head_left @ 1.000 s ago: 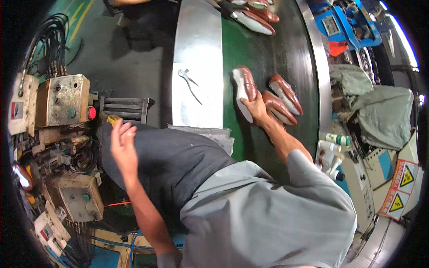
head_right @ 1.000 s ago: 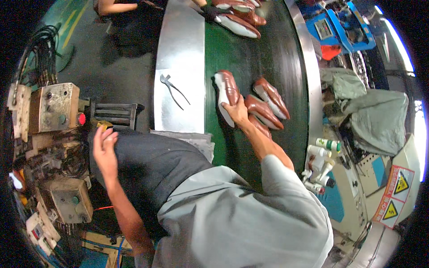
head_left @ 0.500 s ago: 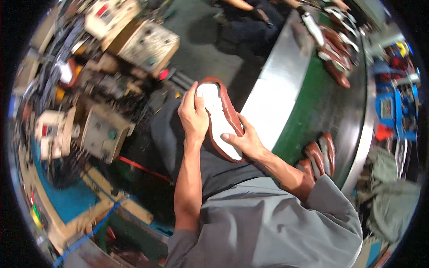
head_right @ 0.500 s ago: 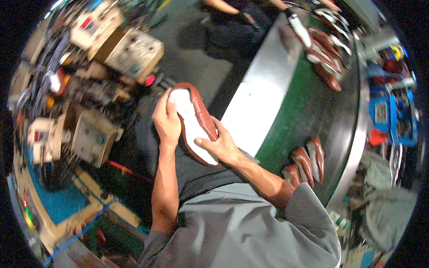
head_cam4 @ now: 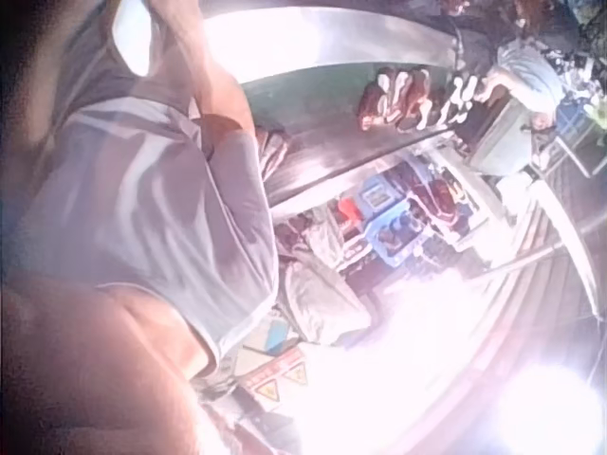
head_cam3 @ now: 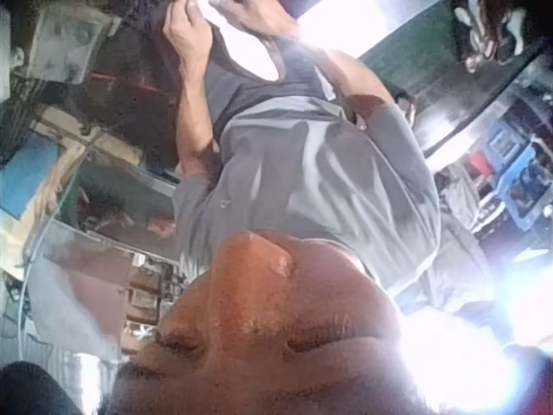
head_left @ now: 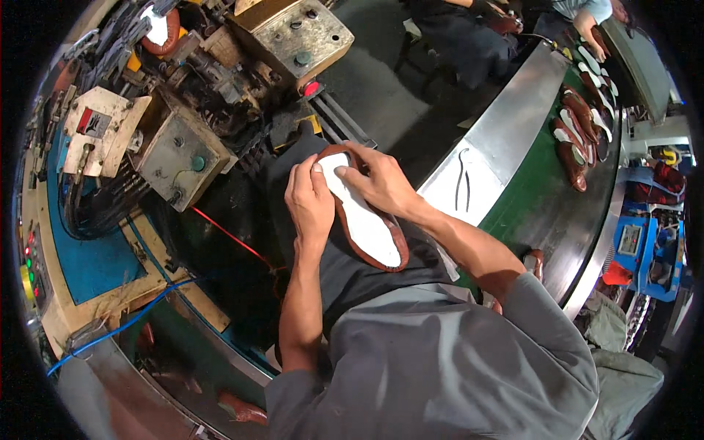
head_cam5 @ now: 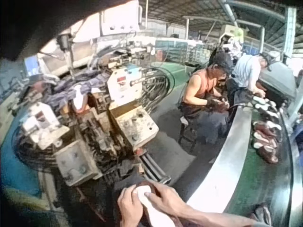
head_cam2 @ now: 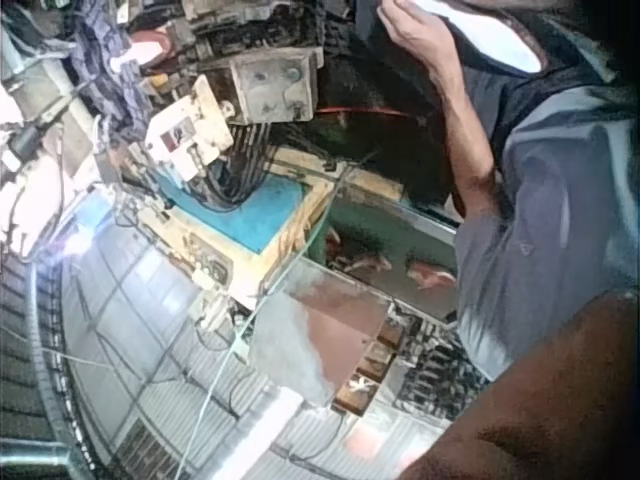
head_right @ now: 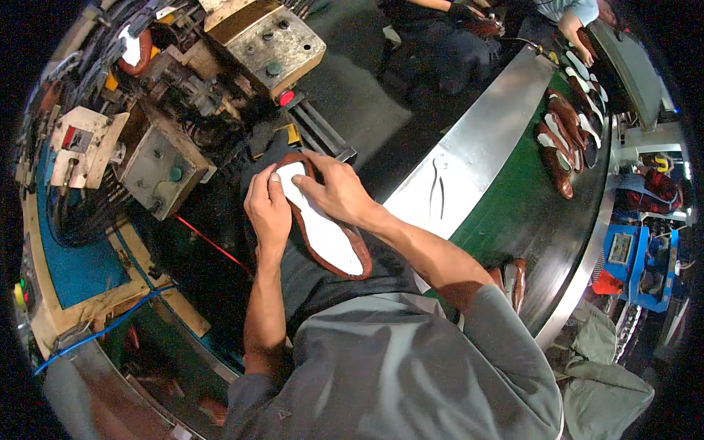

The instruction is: Operate a shoe lasting machine to shape uppers over lasts and prepare for sole attachment.

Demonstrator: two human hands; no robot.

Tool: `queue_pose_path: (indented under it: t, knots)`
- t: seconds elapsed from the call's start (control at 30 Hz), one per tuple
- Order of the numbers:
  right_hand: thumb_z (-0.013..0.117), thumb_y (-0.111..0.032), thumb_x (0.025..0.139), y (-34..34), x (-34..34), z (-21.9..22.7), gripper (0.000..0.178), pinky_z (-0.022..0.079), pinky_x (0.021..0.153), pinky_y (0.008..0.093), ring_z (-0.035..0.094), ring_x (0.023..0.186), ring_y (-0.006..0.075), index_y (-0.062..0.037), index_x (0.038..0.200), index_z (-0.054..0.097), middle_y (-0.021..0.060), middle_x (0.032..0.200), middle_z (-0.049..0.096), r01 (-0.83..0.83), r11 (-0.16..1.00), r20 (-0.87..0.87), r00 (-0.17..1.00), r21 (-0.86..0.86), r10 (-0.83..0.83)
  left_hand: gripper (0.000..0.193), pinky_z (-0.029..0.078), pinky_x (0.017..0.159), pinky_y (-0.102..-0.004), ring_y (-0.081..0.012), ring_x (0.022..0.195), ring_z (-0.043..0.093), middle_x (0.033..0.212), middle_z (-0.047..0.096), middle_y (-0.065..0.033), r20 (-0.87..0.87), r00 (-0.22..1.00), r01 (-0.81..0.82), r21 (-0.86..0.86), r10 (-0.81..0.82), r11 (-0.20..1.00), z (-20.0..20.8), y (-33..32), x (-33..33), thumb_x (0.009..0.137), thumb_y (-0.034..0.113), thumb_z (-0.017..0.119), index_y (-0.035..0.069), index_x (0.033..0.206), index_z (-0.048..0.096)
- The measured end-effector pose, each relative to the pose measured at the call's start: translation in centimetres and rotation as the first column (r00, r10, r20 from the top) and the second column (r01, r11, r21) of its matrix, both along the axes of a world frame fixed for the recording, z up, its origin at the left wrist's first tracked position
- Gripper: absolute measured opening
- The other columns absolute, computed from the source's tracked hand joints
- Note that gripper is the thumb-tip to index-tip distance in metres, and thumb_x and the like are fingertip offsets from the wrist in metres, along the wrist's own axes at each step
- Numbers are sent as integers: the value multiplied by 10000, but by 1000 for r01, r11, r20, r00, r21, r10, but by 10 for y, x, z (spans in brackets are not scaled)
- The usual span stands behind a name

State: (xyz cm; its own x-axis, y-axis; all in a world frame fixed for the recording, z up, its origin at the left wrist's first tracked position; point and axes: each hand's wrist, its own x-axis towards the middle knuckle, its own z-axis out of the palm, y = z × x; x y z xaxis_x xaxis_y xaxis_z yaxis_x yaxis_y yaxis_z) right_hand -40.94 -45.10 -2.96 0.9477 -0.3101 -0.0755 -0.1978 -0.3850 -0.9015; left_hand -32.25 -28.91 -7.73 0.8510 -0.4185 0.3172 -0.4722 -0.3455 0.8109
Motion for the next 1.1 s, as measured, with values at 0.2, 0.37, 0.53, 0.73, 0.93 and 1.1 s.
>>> queue_pose_path:
  t: [0.2, 0.37, 0.53, 0.73, 0.93, 1.1]
  knots:
    - [611, -252, 1080, 3, -4, -29, 542, 525, 1031, 459, 703, 1164, 413, 58, 1521, 550, 301, 1251, 712, 3, 999, 120, 993, -47, 2, 335, 582, 938, -471, -430, 1138, 719, 1262, 727, -265, -118, 983, 135, -30, -138, 990, 4, -1, 12, 1098, 138, 594, -64, 1352, 680]
    - [648, -297, 1073, 19, -3, -33, 632, 503, 1026, 451, 652, 1106, 385, 33, 1587, 488, 243, 1157, 682, 22, 999, 63, 998, -45, -19, 317, 582, 938, -476, -445, 1089, 726, 1198, 744, -271, -92, 995, 40, -28, -42, 999, -3, -8, 7, 1096, 144, 602, -66, 1309, 705]
    - [665, -275, 1058, 13, 1, -26, 693, 482, 1115, 436, 631, 1242, 377, 66, 1613, 429, 266, 1381, 663, 39, 998, -131, 991, 56, -31, 329, 573, 979, -457, -405, 1140, 728, 1243, 746, -250, -114, 993, 19, 29, -15, 999, -12, -11, 5, 1100, 130, 596, -61, 1351, 686]
    - [606, -295, 1134, -7, -10, -72, 630, 451, 1147, 339, 577, 1309, 183, 24, 1643, 417, 115, 1464, 612, 102, 575, -50, 993, 812, -105, 656, 436, 1232, -421, -269, 1455, 545, 1619, 539, -117, -766, 317, -331, -642, -559, 692, -48, -10, -22, 1181, 531, 353, 78, 1651, 422]
    - [577, -328, 1151, -4, -12, -67, 615, 461, 1132, 340, 579, 1301, 183, 14, 1639, 429, 131, 1447, 623, 94, 882, -109, 993, 463, -49, 576, 441, 1202, -422, -273, 1432, 544, 1575, 543, -148, -811, 531, -239, -421, -245, 875, -33, -15, -33, 1204, 405, 357, 24, 1632, 412]
    - [618, -366, 1116, -9, -7, -62, 706, 496, 1114, 400, 657, 1286, 286, 28, 1655, 387, 253, 1406, 683, 36, 935, -85, 996, 354, -7, 559, 415, 1199, -437, -296, 1411, 523, 1542, 535, -179, -634, 757, -81, -333, -159, 940, -45, -22, -34, 1172, 306, 484, -3, 1625, 375]
